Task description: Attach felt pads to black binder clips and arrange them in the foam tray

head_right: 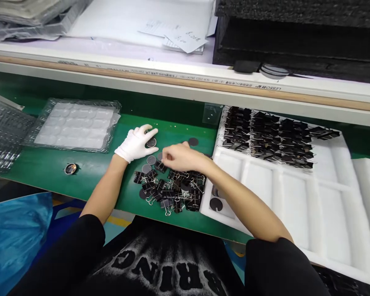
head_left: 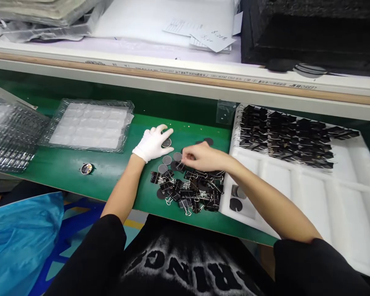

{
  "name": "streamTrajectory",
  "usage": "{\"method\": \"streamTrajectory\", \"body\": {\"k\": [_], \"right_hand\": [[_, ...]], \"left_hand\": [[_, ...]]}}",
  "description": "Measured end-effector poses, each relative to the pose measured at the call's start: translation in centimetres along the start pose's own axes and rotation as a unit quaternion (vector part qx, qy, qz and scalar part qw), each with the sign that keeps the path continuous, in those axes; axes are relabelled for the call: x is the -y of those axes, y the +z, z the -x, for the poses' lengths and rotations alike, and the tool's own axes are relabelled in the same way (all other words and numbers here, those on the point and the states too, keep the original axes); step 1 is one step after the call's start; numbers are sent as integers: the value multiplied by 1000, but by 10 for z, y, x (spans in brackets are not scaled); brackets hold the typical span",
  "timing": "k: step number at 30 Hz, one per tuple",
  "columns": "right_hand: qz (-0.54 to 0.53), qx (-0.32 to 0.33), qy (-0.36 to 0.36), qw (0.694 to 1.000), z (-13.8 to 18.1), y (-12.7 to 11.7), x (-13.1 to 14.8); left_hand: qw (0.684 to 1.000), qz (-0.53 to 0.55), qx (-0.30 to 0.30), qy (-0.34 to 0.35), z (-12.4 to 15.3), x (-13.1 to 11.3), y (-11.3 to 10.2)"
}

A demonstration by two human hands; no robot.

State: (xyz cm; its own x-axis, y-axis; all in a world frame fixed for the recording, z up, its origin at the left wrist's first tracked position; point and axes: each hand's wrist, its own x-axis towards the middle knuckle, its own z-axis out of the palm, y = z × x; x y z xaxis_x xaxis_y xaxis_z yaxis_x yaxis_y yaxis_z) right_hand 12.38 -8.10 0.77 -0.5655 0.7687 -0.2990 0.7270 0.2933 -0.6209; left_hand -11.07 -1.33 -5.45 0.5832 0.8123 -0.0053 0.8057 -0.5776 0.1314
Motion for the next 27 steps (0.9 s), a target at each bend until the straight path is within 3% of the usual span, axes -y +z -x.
{"method": "streamTrajectory", "body": {"k": [4, 8, 11, 14, 21, 27], "right_hand": [[-53, -158, 134, 977, -24, -22, -21], [-92, -183, 233, 950, -60, -15, -44], [-94, -147, 239, 955, -76, -8, -52], [-35, -115, 247, 962, -81, -10, -52], [20, -285, 206, 936, -116, -10, -32], [56, -263, 193, 944, -145, 10, -39]], "left_hand": [[1000, 4, 24, -14, 8, 20, -7], [999, 21, 22, -30, 8, 26, -4], [996, 3, -38, -80, 4, 18, 1], [994, 7, -75, -79, 0, 13, 7], [999, 40, -17, 1, -8, 17, 19], [999, 29, -35, 1, -10, 16, 22]]}}
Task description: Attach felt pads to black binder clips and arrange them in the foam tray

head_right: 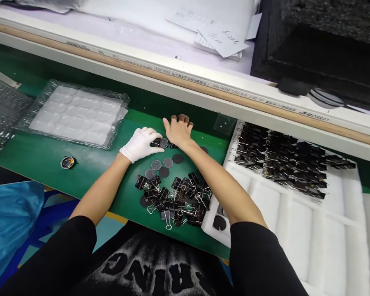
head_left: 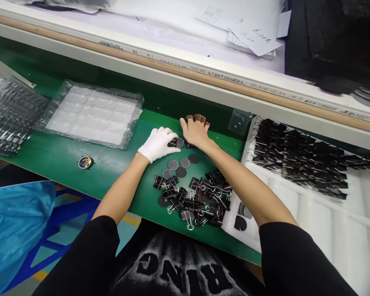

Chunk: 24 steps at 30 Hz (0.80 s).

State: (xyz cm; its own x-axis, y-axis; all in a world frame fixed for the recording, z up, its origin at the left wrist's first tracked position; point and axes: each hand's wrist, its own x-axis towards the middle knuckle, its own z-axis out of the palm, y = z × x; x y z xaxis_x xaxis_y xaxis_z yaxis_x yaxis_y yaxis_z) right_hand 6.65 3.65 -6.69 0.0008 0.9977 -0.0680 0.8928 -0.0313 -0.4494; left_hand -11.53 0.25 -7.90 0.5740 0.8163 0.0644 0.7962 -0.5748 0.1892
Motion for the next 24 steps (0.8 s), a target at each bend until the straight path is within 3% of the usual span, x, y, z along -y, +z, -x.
{"method": "streamTrajectory", "body": {"k": [4, 12, 24], "right_hand": [[-24, -15, 39, 999, -4, 8, -14], [-26, -81, 16, 996, -9, 19, -34], [-23, -96, 31, 995, -11, 24, -37]], "left_hand": [[1000, 9, -15, -3, 1, 0, 3], [999, 29, -36, -22, -2, -6, 12], [999, 3, -37, -15, -8, -18, 11]]}}
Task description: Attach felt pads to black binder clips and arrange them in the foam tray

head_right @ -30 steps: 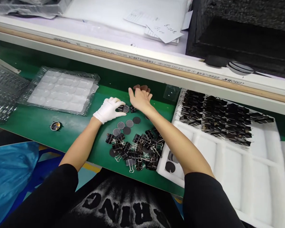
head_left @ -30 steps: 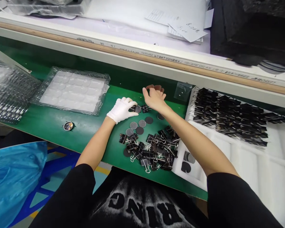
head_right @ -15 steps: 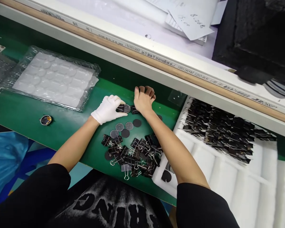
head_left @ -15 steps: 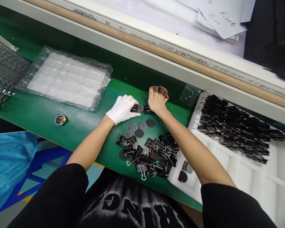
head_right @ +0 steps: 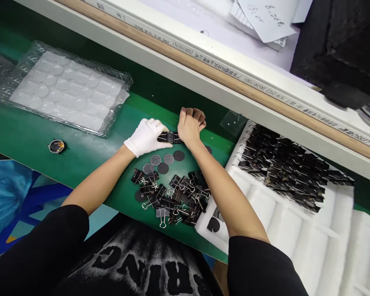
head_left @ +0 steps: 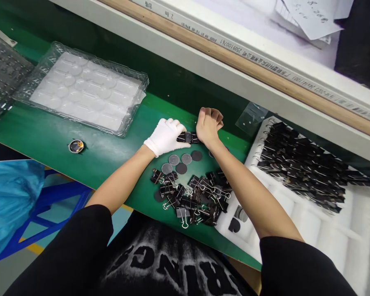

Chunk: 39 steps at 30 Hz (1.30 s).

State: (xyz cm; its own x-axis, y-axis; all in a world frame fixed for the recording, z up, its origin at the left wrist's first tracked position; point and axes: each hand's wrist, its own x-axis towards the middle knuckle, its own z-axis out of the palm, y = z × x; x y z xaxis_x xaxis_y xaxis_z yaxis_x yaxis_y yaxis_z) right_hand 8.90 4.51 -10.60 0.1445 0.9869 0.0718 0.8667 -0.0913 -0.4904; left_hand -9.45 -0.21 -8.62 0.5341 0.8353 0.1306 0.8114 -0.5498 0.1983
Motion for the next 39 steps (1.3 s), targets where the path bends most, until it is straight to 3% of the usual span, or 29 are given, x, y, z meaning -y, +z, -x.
{"method": "streamTrajectory", "body": {"k": [11, 15, 19, 21, 23, 26, 34, 37, 39], "right_hand": [[18, -4, -7, 1000, 4, -7, 9], [-41, 20, 20, 999, 1, -23, 14], [-230, 162, -25, 959, 1, -41, 4], [-259, 238, -88, 932, 6, -46, -6], [-240, 262, -142, 924, 12, -47, -14], [-222, 258, -178, 923, 18, -44, -22], [-219, 240, -183, 928, 16, -38, -17], [-192, 207, -166, 945, 20, -52, -8], [-132, 160, -181, 961, 29, -75, -6]], "left_hand": [[1000, 0, 10, 15, 2, -2, -4], [998, 37, 28, 35, 11, 9, -13], [991, 129, 14, -29, 11, 16, -15], [985, 144, 6, -94, 7, 15, -15], [981, 133, 0, -139, 3, 12, -15], [980, 123, -5, -156, -1, 8, -15], [981, 131, 4, -141, -1, 13, -17], [982, 155, 8, -109, 5, 16, -19], [975, 202, -17, -96, 10, 20, -20]]}}
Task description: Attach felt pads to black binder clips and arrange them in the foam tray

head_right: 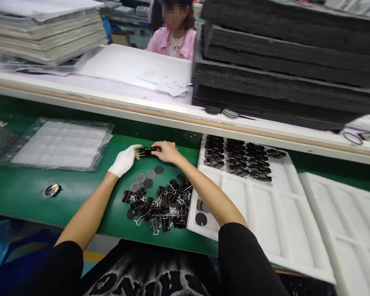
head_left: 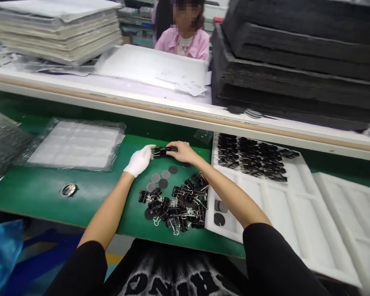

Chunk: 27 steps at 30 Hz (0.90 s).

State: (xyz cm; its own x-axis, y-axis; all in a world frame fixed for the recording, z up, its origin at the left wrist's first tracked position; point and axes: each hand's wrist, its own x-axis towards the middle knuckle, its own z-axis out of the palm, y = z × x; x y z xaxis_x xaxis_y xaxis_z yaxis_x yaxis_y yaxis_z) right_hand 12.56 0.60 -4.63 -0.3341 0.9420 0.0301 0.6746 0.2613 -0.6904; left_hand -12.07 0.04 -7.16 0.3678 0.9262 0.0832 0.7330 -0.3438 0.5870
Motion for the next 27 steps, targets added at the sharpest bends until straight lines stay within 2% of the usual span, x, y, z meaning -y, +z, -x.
{"method": "streamTrajectory", "body": {"k": [3, 5, 7, 9, 12, 13, 16, 18, 20, 23, 27], "right_hand": [[120, -52, -53, 990, 39, -38, 12], [155, -77, -71, 982, 78, -66, 10], [177, -100, -53, 978, 121, -94, -3], [198, -133, -10, 971, 165, -122, -28], [227, -206, 70, 949, 223, -168, -85], [243, -236, 101, 935, 240, -185, -107], [304, -322, 250, 861, 280, -234, -171], [320, -329, 331, 824, 298, -261, -207], [325, -324, 380, 803, 307, -277, -234], [329, -305, 398, 800, 308, -285, -260], [332, -286, 403, 804, 299, -279, -275]], "left_hand": [[998, 63, -19, -2, 1, 5, -3], [999, 48, -6, -12, -2, 5, -3], [1000, 16, 4, -25, -6, 4, -2], [999, -3, 6, -38, -9, 1, 0], [999, -14, 0, -51, -13, -1, 3], [998, -18, -2, -54, -14, -2, 4], [998, -31, -9, -62, -17, -3, 5], [997, -35, -9, -71, -18, -5, 5], [996, -37, -7, -82, -18, -7, 4], [995, -37, -11, -88, -18, -10, 4], [995, -43, -17, -86, -16, -11, 3]]}}
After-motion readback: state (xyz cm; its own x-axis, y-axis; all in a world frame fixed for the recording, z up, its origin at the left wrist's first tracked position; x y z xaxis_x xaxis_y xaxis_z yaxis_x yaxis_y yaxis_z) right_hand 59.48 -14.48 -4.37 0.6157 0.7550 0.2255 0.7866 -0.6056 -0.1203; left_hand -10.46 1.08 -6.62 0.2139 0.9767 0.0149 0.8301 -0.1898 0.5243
